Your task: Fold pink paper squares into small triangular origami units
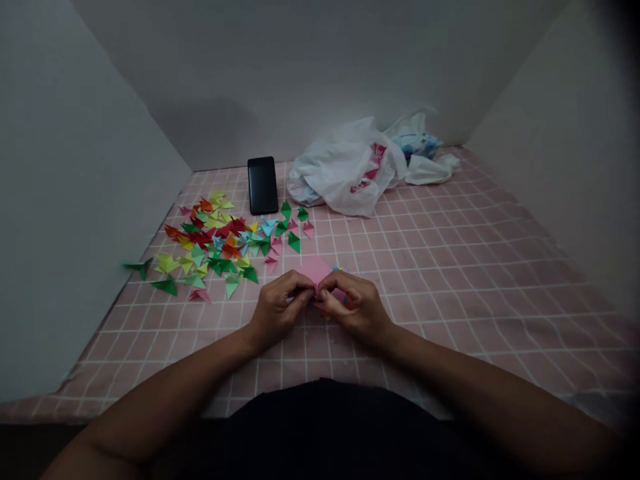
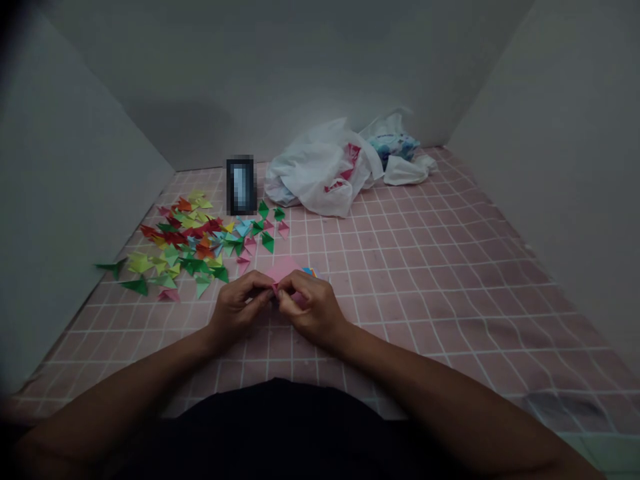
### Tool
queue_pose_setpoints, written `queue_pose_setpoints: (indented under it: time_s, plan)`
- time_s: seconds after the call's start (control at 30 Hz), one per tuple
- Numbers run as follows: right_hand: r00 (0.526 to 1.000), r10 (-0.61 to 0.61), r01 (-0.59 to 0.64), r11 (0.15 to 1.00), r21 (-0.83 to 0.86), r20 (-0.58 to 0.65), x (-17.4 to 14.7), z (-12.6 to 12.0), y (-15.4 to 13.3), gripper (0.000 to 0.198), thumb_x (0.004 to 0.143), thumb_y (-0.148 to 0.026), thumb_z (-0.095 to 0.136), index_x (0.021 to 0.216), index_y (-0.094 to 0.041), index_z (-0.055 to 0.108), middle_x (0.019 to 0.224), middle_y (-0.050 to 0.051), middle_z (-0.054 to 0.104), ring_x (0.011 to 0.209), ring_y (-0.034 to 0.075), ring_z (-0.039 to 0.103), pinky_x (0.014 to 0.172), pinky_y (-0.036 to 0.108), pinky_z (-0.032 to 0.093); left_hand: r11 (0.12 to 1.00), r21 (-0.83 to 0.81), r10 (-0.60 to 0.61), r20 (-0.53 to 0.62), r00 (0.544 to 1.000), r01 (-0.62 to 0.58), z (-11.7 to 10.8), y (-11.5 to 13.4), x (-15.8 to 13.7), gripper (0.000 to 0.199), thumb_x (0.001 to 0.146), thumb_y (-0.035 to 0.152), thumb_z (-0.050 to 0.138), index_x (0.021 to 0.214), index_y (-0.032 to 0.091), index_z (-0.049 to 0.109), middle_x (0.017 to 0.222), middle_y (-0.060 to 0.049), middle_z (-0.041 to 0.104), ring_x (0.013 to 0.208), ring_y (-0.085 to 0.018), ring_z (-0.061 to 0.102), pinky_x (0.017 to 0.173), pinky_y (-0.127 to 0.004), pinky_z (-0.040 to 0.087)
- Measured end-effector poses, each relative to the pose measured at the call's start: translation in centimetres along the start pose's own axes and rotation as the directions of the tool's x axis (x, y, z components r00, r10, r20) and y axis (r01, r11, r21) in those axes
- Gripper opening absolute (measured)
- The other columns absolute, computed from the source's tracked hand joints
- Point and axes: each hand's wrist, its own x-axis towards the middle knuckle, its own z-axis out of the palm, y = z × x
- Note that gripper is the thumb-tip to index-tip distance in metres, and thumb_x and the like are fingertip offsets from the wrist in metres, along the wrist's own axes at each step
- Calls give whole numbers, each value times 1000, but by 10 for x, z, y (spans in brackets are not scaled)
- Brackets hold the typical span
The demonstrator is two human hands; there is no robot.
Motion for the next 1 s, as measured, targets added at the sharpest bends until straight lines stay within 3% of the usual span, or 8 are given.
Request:
queue_pose_setpoints:
  time_s: [0.33, 0.57, 1.0]
  plan:
    - [997, -2, -1, 999, -36, -77, 0, -1, -3, 14, 86, -12, 53, 76, -20, 58, 70, 0, 63, 64, 13, 61, 61, 27, 47, 1000, -4, -21, -51, 998, 21, 0, 3, 0, 7, 93, 12, 59, 89, 17, 64, 78, -3, 66, 70, -12, 64, 63, -23, 53]
    - [1000, -10, 10, 1000, 22, 0, 1, -1, 0, 14, 94, -19, 55, 83, -19, 64, 76, 2, 69, 70, 14, 65, 66, 27, 49, 998, 38, 44, -30, 999, -43, -1, 3, 2, 11, 92, 8, 58, 88, 16, 64, 78, -3, 66, 70, -12, 63, 64, -23, 51]
    - [998, 44, -47, 996, 70, 41, 0, -1, 1, 13, 93, -16, 54, 84, -19, 63, 72, 0, 68, 64, 11, 63, 61, 25, 47, 986, 117, 118, 2, 993, -118, -1, 3, 2, 12, 93, 7, 56, 88, 17, 60, 77, -3, 65, 71, -14, 61, 65, -25, 50]
